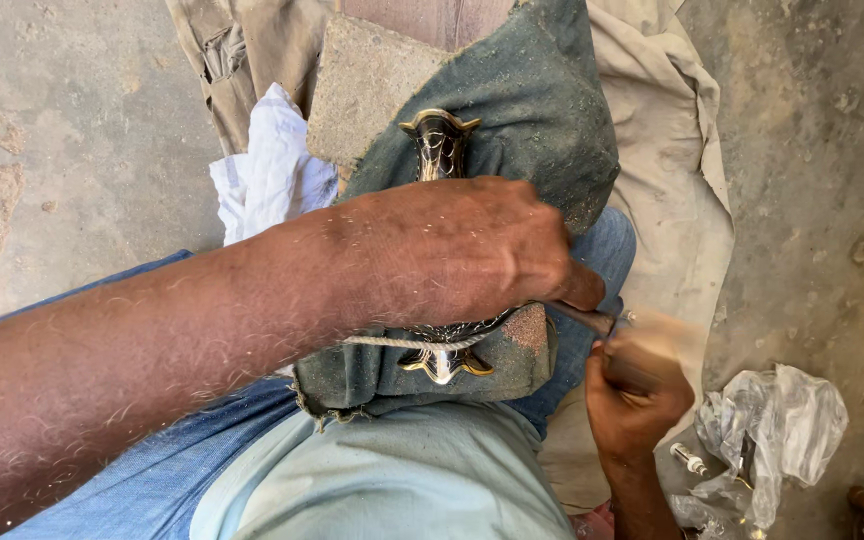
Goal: The person sits on the floor and uses a hammer and chisel to shape and emboss a silver-colored metal object resting on a cushioned block. The person repeatedly strikes the chisel to create patterns and contours on the metal surface.
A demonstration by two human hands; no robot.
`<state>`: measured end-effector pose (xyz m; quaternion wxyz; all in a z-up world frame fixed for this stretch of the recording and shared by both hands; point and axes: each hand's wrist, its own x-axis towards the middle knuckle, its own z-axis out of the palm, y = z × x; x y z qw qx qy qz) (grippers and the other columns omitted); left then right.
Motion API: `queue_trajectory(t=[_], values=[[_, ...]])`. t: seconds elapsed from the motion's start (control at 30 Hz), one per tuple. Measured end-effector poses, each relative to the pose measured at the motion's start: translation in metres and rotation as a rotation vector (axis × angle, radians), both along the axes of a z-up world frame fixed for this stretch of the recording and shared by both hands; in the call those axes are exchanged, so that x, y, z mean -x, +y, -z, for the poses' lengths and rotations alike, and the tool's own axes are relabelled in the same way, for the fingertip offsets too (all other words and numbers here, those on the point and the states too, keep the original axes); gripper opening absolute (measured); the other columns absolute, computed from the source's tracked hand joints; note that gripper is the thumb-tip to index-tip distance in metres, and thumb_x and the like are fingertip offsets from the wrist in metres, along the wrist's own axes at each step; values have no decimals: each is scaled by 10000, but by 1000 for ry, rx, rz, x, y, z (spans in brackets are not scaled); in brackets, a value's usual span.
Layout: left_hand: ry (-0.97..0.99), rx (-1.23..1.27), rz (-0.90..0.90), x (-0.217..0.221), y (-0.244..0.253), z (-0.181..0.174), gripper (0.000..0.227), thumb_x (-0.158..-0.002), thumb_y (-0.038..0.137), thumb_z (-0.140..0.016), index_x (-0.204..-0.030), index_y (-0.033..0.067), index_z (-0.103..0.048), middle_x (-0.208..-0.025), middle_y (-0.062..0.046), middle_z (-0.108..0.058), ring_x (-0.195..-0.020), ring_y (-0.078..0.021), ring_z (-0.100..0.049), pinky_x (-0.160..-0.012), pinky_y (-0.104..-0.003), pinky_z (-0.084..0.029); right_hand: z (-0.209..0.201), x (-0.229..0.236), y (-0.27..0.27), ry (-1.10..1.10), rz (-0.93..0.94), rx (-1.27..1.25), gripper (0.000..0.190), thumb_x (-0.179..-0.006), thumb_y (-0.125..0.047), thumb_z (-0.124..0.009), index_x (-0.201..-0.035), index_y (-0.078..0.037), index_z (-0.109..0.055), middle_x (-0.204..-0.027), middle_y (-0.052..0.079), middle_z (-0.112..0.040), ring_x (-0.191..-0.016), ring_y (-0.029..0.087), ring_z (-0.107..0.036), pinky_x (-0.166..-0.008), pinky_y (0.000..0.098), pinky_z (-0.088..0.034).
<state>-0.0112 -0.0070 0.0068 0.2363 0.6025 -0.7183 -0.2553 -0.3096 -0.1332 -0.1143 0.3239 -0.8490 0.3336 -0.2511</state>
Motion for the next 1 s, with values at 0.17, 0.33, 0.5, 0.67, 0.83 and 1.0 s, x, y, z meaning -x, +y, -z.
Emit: queue_trajectory(t=[0.17, 0.33, 0.5, 0.67, 0.83, 1.0], values=[[3, 32, 55, 3, -6, 0, 358, -909, 122, -608, -1236, 232, -703, -855, -118, -767, -861, -270, -764, -749, -429, -612, -2, 4, 2, -83, 27, 14, 257, -892, 115, -786, -1064, 22, -619, -968, 95, -667, -867, 156, -663, -803, 274, -568], [13, 31, 20, 0, -5, 1, 346, -928, 80, -579, -1244, 175, -683, -837, -126, -757, -831, -279, -765, -715, -421, -618, -12, -2, 6, -226, 89, -261, 316, -898, 119, -761, -1140, -11, -605, -985, 32, -658, -900, 98, -635, -822, 232, -567], [32, 96, 27, 0, -2, 0, 313, -911, 117, -610, -1192, 193, -726, -839, -123, -765, -840, -280, -764, -722, -427, -610, -20, -12, 7, -181, 19, -201, 372, -866, 122, -743, -1172, 6, -567, -987, 50, -656, -894, 97, -654, -787, 239, -593], [88, 70, 22, 3, -2, 0, 280, -930, 142, -598, -1160, 208, -743, -841, -109, -768, -846, -257, -768, -715, -403, -617, -19, -10, 4, -86, -198, 42, 332, -857, 167, -735, -1128, 20, -612, -1017, 108, -667, -918, 127, -683, -811, 267, -571], [106, 60, 68, -1, 2, -4, 388, -930, 31, -554, -1197, 243, -738, -841, -109, -771, -809, -273, -761, -719, -426, -602, -2, -12, 3, -167, -78, 115, 277, -949, 177, -717, -1128, 14, -581, -1010, 114, -626, -918, 132, -622, -853, 267, -509], [110, 24, -25, -14, 4, -8, 400, -948, 59, -592, -1320, 190, -655, -908, -137, -752, -838, -296, -756, -726, -417, -607, -1, -20, 3, -115, -16, -391, 367, -817, 142, -755, -1136, 38, -606, -987, 79, -628, -909, 140, -623, -843, 300, -548]])
